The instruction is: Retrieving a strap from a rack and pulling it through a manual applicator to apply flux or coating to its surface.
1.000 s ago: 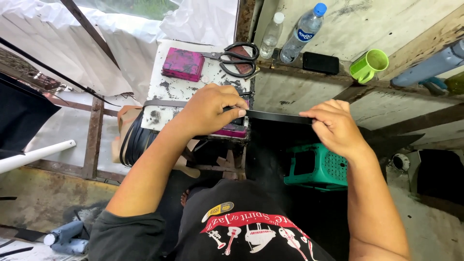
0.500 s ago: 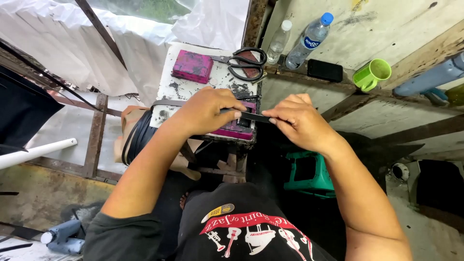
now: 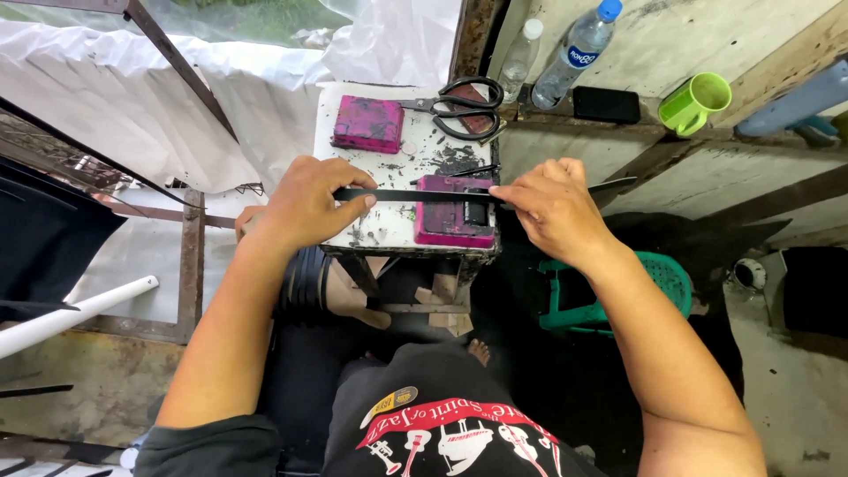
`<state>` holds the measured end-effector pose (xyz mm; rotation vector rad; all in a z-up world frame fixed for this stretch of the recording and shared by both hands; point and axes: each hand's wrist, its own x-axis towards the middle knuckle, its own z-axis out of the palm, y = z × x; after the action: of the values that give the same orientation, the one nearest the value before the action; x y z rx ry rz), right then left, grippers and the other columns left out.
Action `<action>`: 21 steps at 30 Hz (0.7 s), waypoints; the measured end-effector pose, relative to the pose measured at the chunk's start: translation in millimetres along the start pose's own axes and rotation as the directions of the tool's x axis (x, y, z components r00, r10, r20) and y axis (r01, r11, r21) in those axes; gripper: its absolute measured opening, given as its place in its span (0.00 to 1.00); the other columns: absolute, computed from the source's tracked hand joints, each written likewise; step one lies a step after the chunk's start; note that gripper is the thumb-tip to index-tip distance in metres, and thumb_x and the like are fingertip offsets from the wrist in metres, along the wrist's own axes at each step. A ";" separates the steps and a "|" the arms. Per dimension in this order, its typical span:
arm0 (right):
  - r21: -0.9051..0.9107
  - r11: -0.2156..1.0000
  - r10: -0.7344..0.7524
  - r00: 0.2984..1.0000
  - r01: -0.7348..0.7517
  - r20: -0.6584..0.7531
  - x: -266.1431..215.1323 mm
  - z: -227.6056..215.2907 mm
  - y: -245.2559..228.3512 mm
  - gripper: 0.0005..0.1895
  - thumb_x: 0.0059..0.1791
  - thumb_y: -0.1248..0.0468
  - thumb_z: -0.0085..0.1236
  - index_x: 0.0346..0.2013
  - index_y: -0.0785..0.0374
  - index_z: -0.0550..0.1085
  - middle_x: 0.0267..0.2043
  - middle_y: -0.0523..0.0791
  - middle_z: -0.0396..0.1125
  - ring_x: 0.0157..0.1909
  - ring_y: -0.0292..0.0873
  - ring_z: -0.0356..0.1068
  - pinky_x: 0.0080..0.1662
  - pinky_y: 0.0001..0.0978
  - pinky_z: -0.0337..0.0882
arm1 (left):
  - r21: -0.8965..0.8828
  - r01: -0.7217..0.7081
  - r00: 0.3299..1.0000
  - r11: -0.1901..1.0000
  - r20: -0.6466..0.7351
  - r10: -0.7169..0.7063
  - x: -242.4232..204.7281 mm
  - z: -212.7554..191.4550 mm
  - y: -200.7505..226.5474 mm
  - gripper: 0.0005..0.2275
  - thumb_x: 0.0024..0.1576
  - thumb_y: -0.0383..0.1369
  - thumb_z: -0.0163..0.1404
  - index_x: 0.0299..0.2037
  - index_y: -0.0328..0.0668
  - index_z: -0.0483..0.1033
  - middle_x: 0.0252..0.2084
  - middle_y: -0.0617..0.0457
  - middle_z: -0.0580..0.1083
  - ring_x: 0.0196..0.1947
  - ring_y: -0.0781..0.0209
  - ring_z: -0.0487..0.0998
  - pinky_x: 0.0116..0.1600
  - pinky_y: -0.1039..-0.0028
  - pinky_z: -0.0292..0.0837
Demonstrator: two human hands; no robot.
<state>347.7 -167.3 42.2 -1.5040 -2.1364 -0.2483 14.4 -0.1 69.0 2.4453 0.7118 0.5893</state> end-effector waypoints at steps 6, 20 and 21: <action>-0.024 1.000 0.012 1.000 -0.012 -0.014 0.5 7.1 -2.4 0.11 0.53 0.66 0.56 0.45 0.46 0.80 0.36 0.34 0.71 0.43 0.40 0.68 0.54 0.38 0.57 | 0.051 -0.019 0.999 0.999 -0.045 0.021 -7.6 1.7 -5.8 0.07 0.54 0.34 0.60 0.43 0.52 0.84 0.33 0.56 0.79 0.36 0.55 0.80 0.50 0.69 0.63; 0.041 0.993 -0.113 0.993 0.114 -0.010 5.5 8.8 26.2 0.11 0.52 0.67 0.57 0.45 0.49 0.80 0.34 0.35 0.69 0.42 0.40 0.68 0.54 0.39 0.58 | 0.227 0.127 0.969 0.966 -0.234 -0.073 -17.8 25.4 16.6 0.05 0.53 0.34 0.63 0.38 0.57 0.84 0.34 0.59 0.79 0.34 0.57 0.79 0.56 0.69 0.60; 0.047 0.991 -0.125 0.992 0.125 -0.010 6.5 9.4 27.1 0.11 0.52 0.67 0.57 0.45 0.49 0.80 0.34 0.35 0.69 0.42 0.40 0.68 0.54 0.39 0.58 | 0.229 0.137 0.967 0.964 -0.242 -0.080 -19.6 24.3 19.5 0.05 0.53 0.34 0.63 0.38 0.57 0.84 0.34 0.59 0.79 0.34 0.57 0.79 0.56 0.69 0.60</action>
<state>368.1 -147.9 33.7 -1.3433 -2.2185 -0.2445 19.3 -34.4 56.6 2.5637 1.0643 0.7927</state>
